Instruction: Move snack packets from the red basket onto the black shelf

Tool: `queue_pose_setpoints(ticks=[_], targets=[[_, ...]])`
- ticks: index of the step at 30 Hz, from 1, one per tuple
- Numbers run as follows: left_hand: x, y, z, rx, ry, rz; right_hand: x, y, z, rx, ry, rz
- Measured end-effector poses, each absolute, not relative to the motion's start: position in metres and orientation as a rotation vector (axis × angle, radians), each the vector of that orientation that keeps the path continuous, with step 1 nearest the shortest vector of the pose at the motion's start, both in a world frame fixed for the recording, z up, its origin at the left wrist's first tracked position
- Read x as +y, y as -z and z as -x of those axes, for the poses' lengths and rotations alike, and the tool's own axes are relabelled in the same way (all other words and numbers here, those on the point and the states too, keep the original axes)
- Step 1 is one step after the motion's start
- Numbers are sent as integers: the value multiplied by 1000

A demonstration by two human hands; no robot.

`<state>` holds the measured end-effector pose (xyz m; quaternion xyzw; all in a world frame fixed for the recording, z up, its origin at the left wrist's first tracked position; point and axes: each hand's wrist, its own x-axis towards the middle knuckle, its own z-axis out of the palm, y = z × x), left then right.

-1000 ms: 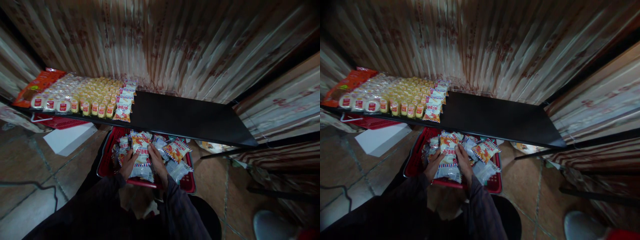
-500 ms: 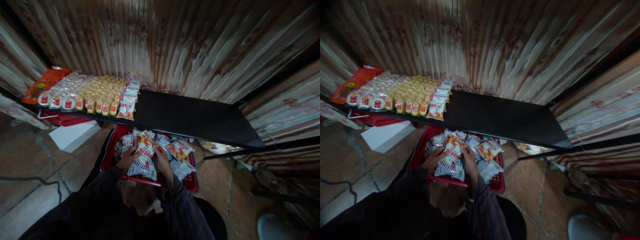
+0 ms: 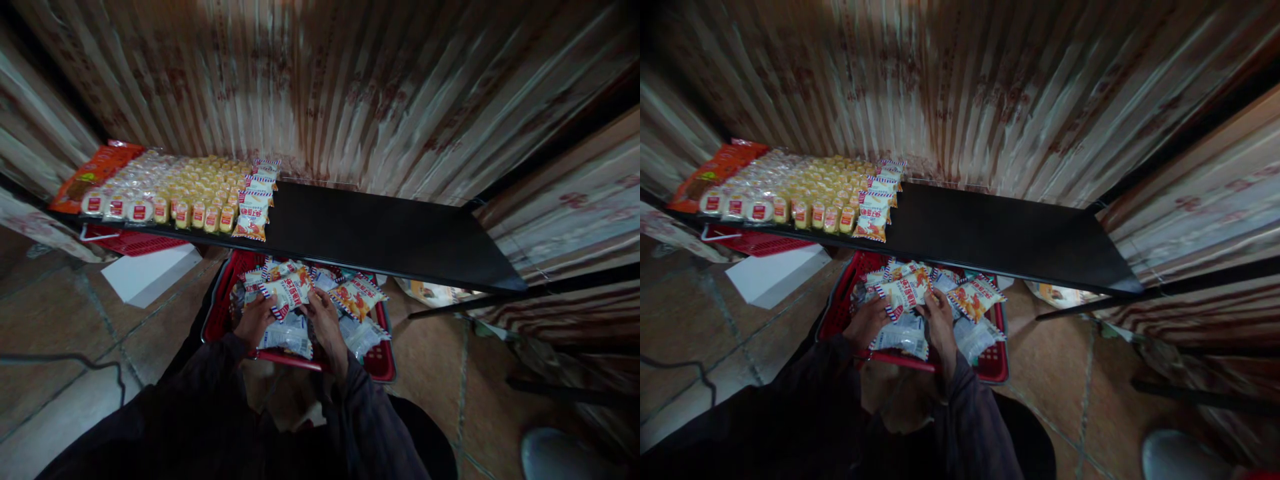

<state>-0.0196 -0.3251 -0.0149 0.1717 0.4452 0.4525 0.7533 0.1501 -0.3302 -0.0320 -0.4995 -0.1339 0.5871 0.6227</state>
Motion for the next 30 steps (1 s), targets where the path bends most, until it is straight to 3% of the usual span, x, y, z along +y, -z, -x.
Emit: queue_pose_setpoints(ticks=[11, 30], targets=[[-331, 9, 20, 801, -970, -411, -335, 34, -152, -337, -1366, 1159], [-319, -2, 29, 1328, -1014, -746, -337, 39, -161, -444, -1384, 1213]])
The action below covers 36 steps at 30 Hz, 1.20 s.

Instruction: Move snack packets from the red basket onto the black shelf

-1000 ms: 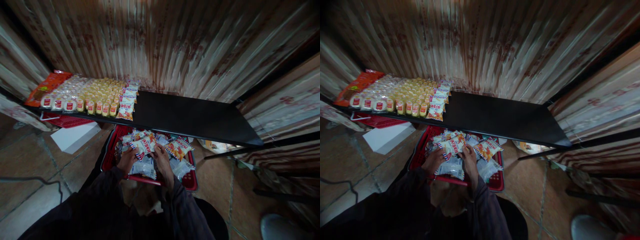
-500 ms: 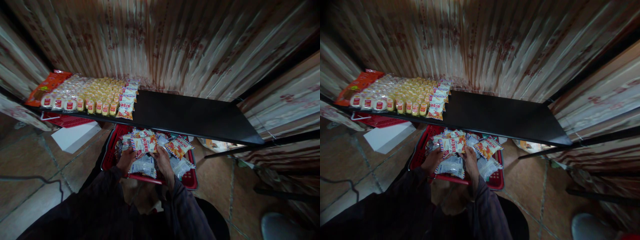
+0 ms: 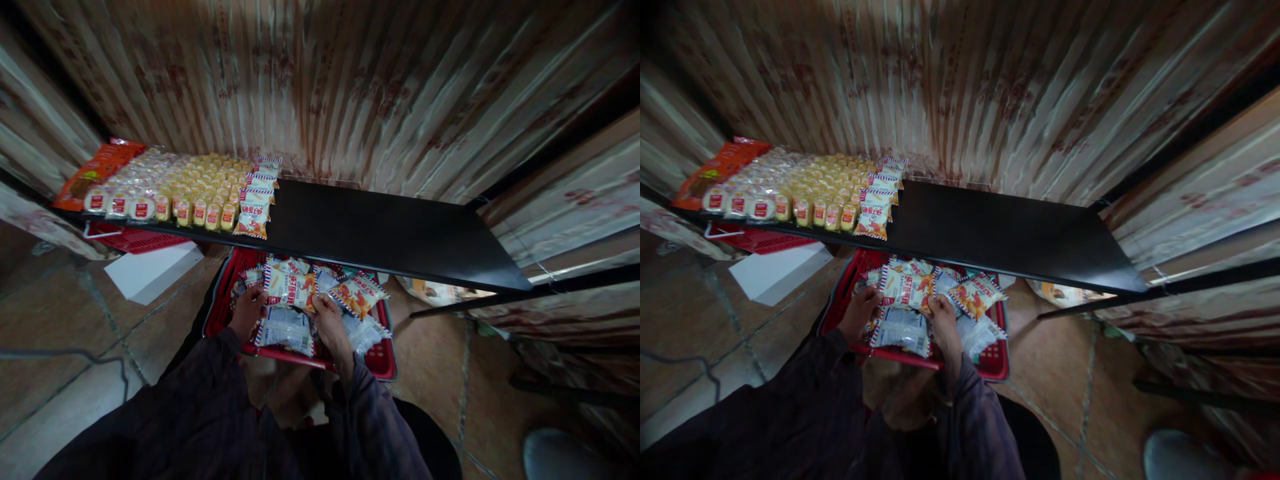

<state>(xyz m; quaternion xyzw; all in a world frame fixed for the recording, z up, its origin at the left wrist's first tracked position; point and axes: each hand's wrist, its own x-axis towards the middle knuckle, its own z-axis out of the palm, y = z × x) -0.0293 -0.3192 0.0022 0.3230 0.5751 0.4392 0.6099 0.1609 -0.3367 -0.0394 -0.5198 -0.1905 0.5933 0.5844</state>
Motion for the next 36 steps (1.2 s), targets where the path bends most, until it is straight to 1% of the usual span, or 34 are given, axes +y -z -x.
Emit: queue_pose_setpoints(ticks=[5, 14, 23, 29, 36], targets=[[-310, -14, 37, 1394, -959, -933, -337, 35, -161, -456, -1399, 1219], [-307, -6, 40, 1334, -1027, -706, -341, 39, -153, -349, -1452, 1164], [-319, 3, 27, 1142, -1136, -441, -342, 42, -153, -302, -1420, 1106], [-337, 4, 14, 1053, -1026, -523, -343, 38, -149, -349, -1462, 1102], [-329, -2, 7, 1144, -1089, -531, -349, 26, -142, -387, -1582, 1053]])
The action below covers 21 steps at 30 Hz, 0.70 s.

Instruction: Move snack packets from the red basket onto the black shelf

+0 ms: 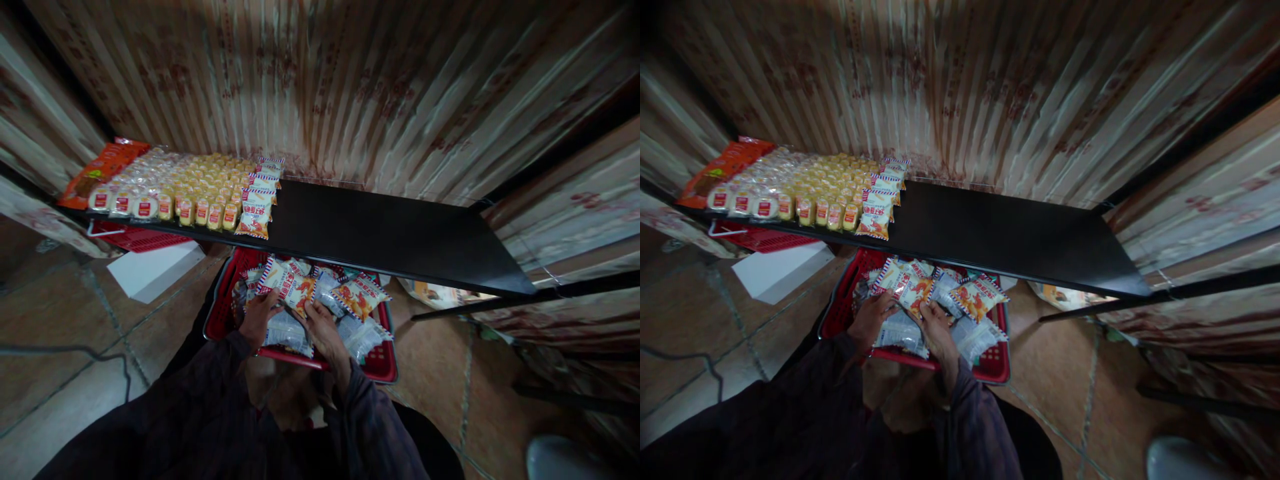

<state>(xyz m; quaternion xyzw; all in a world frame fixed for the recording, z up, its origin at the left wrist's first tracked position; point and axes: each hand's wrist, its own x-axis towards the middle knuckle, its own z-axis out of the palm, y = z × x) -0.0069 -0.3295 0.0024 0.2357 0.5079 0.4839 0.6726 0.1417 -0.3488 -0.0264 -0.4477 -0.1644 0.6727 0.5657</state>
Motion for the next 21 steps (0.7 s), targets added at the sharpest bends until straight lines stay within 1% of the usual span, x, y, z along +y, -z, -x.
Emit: queue_pose_setpoints(ticks=[8, 10, 14, 17, 21], targets=[[-322, -2, 19, 1166, -1104, -456, -349, 25, -139, -459, -1651, 1074], [-319, -2, 21, 1172, -1112, -452, -347, 25, -144, -450, -1617, 1089], [-313, -6, 21, 1161, -1124, -424, -341, 27, -156, -487, -1435, 1178], [-314, -10, 20, 1142, -1057, -441, -339, 29, -162, -562, -1374, 1239], [-320, -11, 18, 1121, -910, -522, -343, 26, -162, -647, -1441, 1229]])
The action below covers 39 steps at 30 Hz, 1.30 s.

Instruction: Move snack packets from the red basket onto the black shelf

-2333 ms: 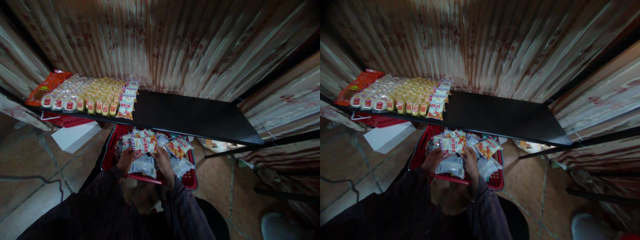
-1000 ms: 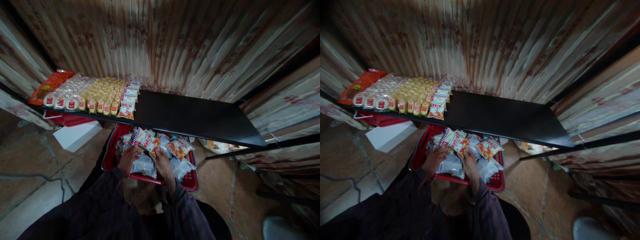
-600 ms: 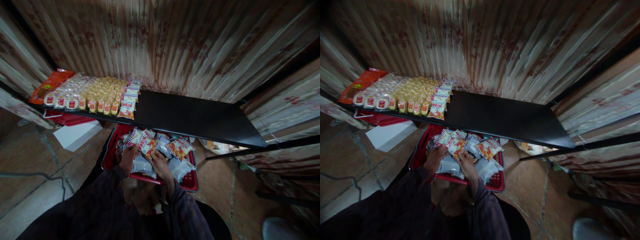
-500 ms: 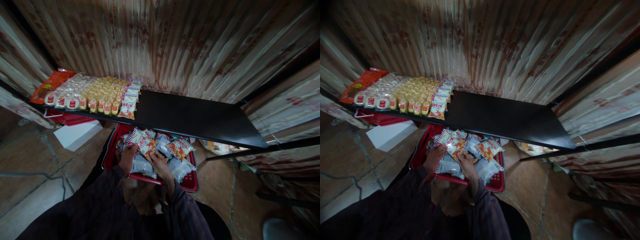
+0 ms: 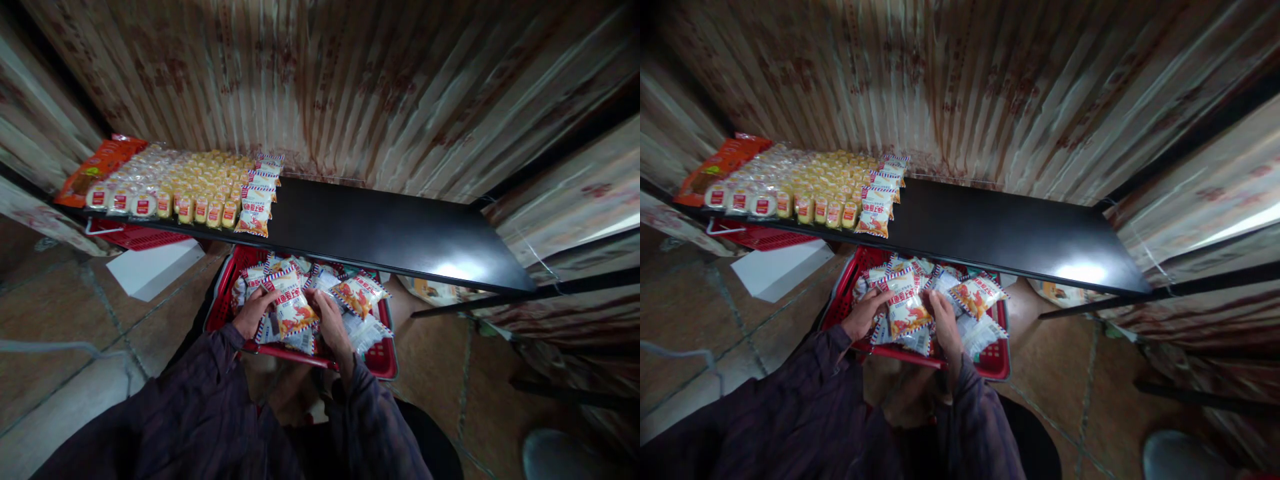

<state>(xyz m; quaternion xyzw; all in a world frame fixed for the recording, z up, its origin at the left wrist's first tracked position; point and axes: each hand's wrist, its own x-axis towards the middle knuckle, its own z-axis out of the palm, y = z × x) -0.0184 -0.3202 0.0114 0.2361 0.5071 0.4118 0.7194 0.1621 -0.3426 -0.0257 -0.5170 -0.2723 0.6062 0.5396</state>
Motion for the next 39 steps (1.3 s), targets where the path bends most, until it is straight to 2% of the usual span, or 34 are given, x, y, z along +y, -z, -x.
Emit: queue_pose_setpoints(ticks=[5, 12, 30, 39], targets=[[-324, -6, 18, 1059, -801, -673, -349, 9, -159, -827, -1600, 1202], [-326, -2, 15, 1012, -827, -732, -349, 5, -157, -683, -1687, 1230], [-324, -16, 1, 1253, -866, -916, -346, 8, -152, -881, -1516, 1338], [-321, 0, 0, 1297, -863, -1024, -346, 16, -153, -929, -1498, 1400]])
